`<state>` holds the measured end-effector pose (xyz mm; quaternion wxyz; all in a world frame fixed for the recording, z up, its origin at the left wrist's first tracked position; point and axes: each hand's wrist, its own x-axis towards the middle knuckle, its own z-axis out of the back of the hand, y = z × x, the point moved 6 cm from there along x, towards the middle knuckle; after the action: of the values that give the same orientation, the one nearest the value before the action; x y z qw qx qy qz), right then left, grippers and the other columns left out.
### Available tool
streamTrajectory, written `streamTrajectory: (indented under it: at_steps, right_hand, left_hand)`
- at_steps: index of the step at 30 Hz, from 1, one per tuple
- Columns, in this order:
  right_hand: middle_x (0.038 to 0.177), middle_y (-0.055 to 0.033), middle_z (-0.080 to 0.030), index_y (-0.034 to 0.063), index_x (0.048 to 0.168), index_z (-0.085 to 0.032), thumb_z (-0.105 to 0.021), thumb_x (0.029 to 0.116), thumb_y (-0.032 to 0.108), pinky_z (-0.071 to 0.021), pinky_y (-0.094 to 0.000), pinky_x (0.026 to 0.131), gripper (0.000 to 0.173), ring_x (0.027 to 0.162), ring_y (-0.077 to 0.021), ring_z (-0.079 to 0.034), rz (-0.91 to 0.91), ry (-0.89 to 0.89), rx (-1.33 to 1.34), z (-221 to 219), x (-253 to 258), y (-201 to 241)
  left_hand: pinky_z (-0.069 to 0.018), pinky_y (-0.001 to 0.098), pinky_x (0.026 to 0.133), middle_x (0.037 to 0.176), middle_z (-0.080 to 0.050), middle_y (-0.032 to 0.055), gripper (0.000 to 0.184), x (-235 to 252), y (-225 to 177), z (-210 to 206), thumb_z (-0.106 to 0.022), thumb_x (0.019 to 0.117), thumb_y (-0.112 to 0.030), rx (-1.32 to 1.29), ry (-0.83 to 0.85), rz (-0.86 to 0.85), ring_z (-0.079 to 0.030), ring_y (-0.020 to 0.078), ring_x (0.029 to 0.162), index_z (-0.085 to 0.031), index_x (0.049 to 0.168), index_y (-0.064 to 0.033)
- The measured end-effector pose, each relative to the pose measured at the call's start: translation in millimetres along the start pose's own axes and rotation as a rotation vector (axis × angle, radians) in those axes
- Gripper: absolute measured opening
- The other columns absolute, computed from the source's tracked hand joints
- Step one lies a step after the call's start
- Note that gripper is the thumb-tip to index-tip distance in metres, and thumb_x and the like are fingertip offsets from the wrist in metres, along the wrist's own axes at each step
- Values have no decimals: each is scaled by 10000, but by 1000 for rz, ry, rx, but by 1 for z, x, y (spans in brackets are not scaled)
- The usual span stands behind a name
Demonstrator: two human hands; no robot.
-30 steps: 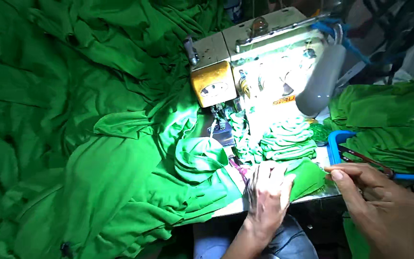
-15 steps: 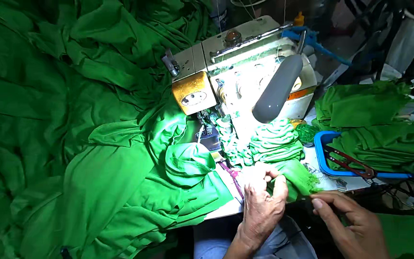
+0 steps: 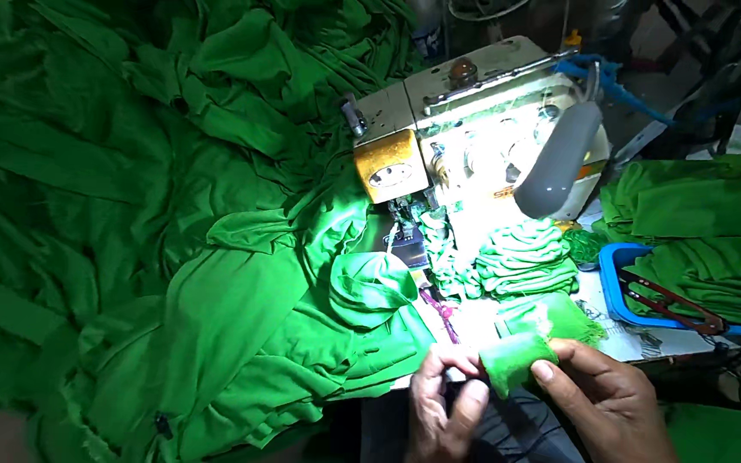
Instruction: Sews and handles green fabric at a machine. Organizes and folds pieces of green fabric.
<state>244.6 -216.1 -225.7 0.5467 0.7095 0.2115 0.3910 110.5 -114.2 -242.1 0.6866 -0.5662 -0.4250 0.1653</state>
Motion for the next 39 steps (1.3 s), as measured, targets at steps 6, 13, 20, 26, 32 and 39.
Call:
streamTrajectory:
  at_steps: [6, 13, 20, 26, 32, 39]
  right_hand:
    - [778, -88, -681, -76, 936, -670, -582, 965, 69, -462, -86, 667, 172, 708, 51, -583, 147, 559, -24, -54, 13, 27]
    - [819, -28, -652, -56, 998, -619, -550, 992, 50, -454, -60, 715, 126, 773, 98, -564, 127, 758, 181, -78, 26, 45]
    - [958, 35, -706, 30, 1032, -650, -597, 1008, 96, -503, -89, 826, 88, 916, 96, -619, 174, 709, 192, -88, 29, 31]
    - [947, 15, -762, -21, 970, -721, -667, 970, 95, -522, -103, 870, 128, 935, 88, -656, 228, 349, -145, -89, 24, 21]
    - [905, -55, -768, -8, 931, -735, -726, 935, 123, -547, -158, 887, 131, 927, -1, -705, 334, 66, -236, -99, 20, 6]
    - [738, 21, -630, -96, 935, -634, -614, 951, 34, -471, -62, 623, 132, 648, 102, -542, 295, -59, -165, -121, 57, 17]
  left_hand:
    - [-495, 158, 945, 1064, -711, -172, 376, 29, -20, 28, -468, 1034, -504, -158, 159, 62, -621, -72, 1054, -718, 1082, -227]
    - [-463, 84, 887, 1067, -689, -222, 256, 3, -14, 40, -534, 1030, -450, -610, 378, 81, -588, -143, 1026, -718, 1106, -288]
    - [-492, 248, 1043, 1183, -722, -138, 259, -3, -12, 79, -566, 1028, -394, -618, 235, 11, -636, -1, 1161, -713, 1215, -289]
    - [-530, 162, 926, 1023, -736, -165, 134, -3, -21, 111, -705, 952, -255, -234, -33, 1, -656, -64, 999, -763, 1071, -231]
    - [-551, 131, 848, 1016, -725, -142, 97, 8, -26, 117, -655, 987, -174, 92, -186, -118, -654, -78, 957, -721, 1045, -130]
    - [-524, 123, 779, 950, -652, 5, 110, 74, -61, 124, -689, 941, -133, 520, -186, -157, -619, -10, 897, -760, 947, -49]
